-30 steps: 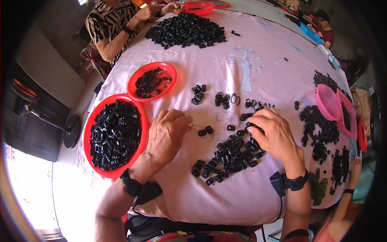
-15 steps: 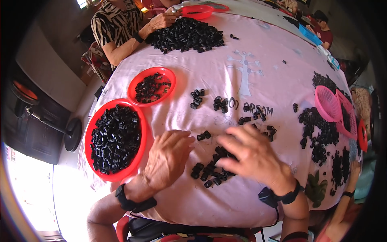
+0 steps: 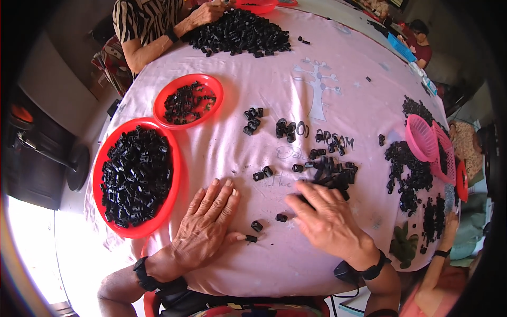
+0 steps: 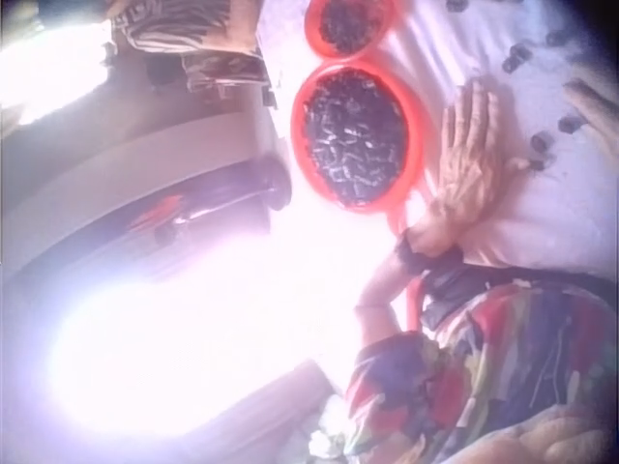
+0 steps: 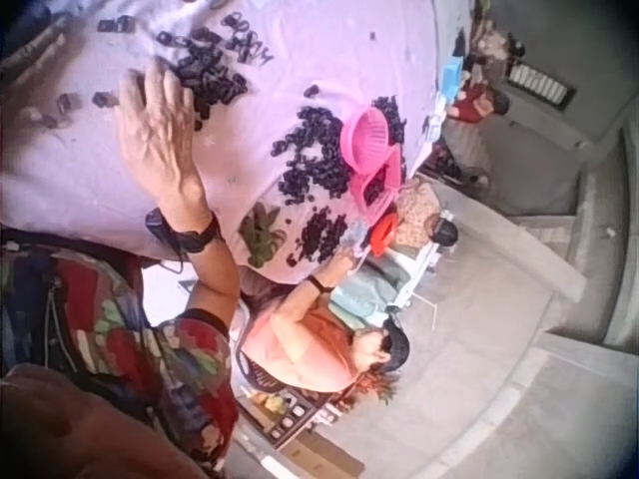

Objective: Sorting and inspecting small black shoe components into groups on a table.

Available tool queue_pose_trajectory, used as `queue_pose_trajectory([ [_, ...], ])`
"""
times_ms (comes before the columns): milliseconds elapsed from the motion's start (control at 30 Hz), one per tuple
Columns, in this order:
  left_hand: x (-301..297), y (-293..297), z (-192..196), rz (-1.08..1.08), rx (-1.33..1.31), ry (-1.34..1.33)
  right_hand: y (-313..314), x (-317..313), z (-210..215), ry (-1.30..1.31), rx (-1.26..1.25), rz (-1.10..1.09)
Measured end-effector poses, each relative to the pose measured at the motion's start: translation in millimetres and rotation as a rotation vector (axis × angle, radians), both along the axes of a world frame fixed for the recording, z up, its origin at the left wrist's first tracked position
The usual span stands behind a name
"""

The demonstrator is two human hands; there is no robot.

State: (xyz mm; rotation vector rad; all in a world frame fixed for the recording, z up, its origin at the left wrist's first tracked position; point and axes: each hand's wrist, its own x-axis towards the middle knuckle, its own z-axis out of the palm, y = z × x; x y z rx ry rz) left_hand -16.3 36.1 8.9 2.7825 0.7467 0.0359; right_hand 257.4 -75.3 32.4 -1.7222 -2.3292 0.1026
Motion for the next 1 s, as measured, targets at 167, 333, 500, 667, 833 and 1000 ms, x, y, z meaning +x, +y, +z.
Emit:
queue_pose_trajectory([
  [167,-1.3,0.8,-6.5,0.003,-0.025,-0.050,21.3,-13.0,5.8,0.020,0.067,-0.043],
  [333,-8.5,0.8,-9.5,0.013,-0.040,-0.086,62.5,-41.6,-3.7,-0.041,0.107,0.080],
  [500,-5.4,0.7,-7.5,-0.026,-0.075,-0.063,48.8,1.1,11.0,-0.094,0.038,-0.098],
  [667,-12.3,1.6,-3.9,-0.008,-0.094,-0.052,103.9,-7.7,25.6,-0.068,0.116,0.016],
  [833,-3.2,4.6,-7.2,-0.020,-0.109,-0.082,145.9,-17.8,-17.6,-0.068,0.197,0.119],
  [1000,-6.5,4.1,-4.8,-0.008,-0.116,-0.067,133.3,-8.6,-19.1,-0.019,0.101,0.058],
])
